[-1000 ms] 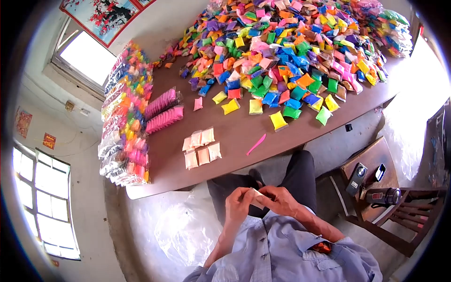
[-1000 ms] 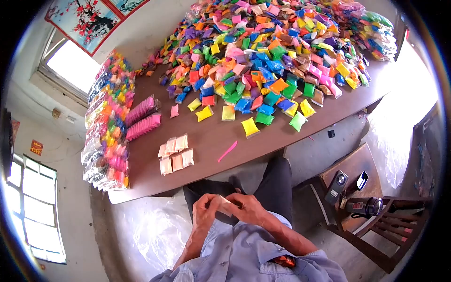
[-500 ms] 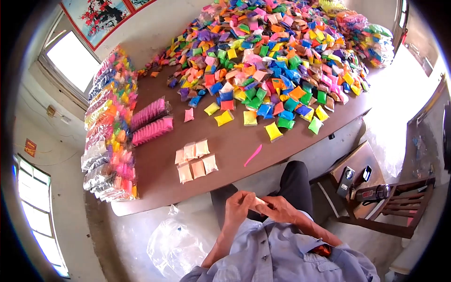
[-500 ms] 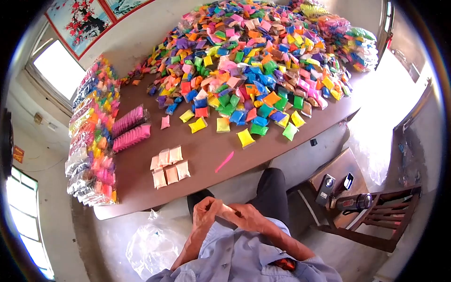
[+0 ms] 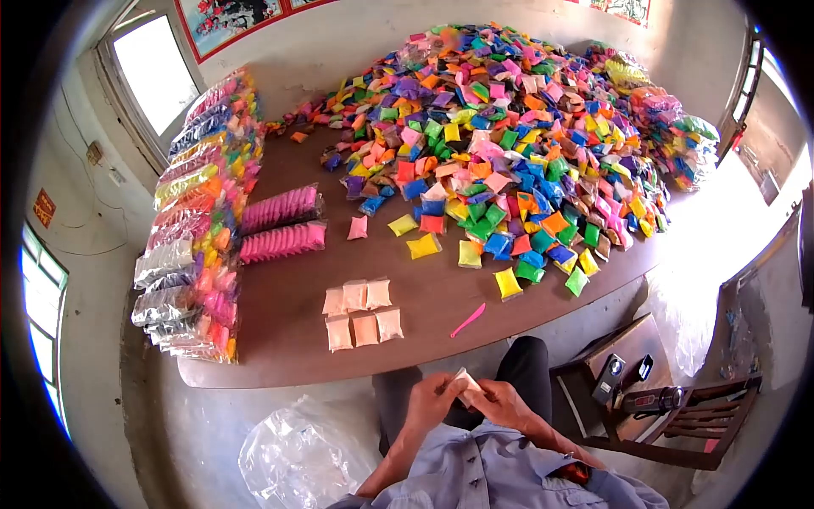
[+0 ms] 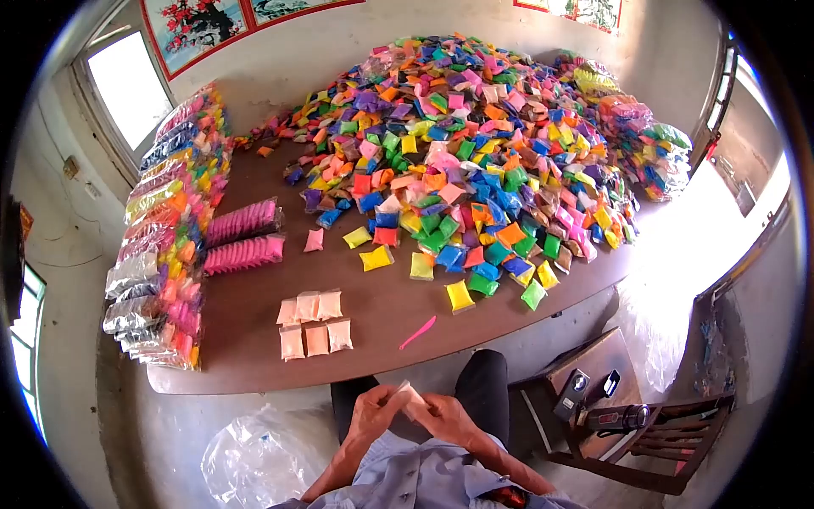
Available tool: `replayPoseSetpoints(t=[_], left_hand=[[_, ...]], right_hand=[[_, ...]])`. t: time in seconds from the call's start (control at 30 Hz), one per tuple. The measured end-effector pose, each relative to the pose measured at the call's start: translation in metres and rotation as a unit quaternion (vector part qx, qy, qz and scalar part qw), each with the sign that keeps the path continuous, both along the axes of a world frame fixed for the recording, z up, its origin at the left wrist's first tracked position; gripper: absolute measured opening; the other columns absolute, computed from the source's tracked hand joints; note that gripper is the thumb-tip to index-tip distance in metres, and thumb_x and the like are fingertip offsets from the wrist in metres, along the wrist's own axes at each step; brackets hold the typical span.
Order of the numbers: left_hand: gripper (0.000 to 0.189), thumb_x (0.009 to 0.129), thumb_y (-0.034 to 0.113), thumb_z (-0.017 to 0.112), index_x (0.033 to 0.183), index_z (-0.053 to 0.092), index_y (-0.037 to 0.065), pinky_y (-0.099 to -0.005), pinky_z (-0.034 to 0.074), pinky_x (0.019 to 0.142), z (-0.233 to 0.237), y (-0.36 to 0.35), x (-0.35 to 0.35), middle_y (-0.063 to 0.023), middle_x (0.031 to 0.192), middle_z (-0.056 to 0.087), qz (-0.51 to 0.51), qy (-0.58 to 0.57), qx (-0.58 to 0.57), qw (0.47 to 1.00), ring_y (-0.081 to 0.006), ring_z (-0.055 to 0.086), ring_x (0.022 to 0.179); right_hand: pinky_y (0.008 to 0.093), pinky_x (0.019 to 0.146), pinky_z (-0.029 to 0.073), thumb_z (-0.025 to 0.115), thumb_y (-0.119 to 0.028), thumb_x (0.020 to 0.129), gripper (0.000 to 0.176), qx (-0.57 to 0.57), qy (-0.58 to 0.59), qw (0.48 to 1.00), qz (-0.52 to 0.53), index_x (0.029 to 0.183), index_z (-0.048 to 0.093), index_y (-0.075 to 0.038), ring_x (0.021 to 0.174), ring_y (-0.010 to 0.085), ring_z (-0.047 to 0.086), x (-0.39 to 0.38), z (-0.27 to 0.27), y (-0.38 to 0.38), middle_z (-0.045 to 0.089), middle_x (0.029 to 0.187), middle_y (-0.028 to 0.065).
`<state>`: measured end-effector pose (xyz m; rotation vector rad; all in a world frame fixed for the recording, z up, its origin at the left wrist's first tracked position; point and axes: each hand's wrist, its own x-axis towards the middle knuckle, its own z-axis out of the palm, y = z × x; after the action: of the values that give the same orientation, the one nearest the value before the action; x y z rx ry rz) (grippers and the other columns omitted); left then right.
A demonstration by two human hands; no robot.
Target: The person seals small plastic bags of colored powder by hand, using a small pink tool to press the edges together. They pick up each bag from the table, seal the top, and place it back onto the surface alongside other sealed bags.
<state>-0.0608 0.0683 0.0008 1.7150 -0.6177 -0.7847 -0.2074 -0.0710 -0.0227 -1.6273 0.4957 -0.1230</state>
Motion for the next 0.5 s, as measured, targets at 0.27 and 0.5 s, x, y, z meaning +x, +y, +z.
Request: replayPoseSetpoints(t=[0.27,0.5], left_hand=[[0.032,0.098,0.029,0.075,0.099,0.074,-0.003,-0.03,0.05,0.064,0.007,-0.008,0.001,-0.0061,0.079,0.072,0.022,0.028,-0.013,0.999,-0.008,0.058,0.074],[0.036,0.097,0.031,0.076,0.095,0.073,-0.004,-0.03,0.046,0.06,0.007,-0.017,0.0,-0.0062,0.074,0.068,-0.014,0.019,0.044,0.999,-0.0076,0.054,0.071]], right_hand=[[0.0255,0.065,0.052,0.061,-0.031,0.108,0.036,-0.005,0.003,1.0,-0.03,0.109,0.07,0.004,0.078,0.0108,0.067,0.003,0.001,0.002,0.071,0.087,0.0053],[0.0249,0.07,0.051,0.063,-0.027,0.106,0.033,0.085,-0.005,0.992,-0.088,0.111,0.07,0.004,0.082,0.0093,0.065,-0.003,0.012,-0.003,0.072,0.094,0.0044]])
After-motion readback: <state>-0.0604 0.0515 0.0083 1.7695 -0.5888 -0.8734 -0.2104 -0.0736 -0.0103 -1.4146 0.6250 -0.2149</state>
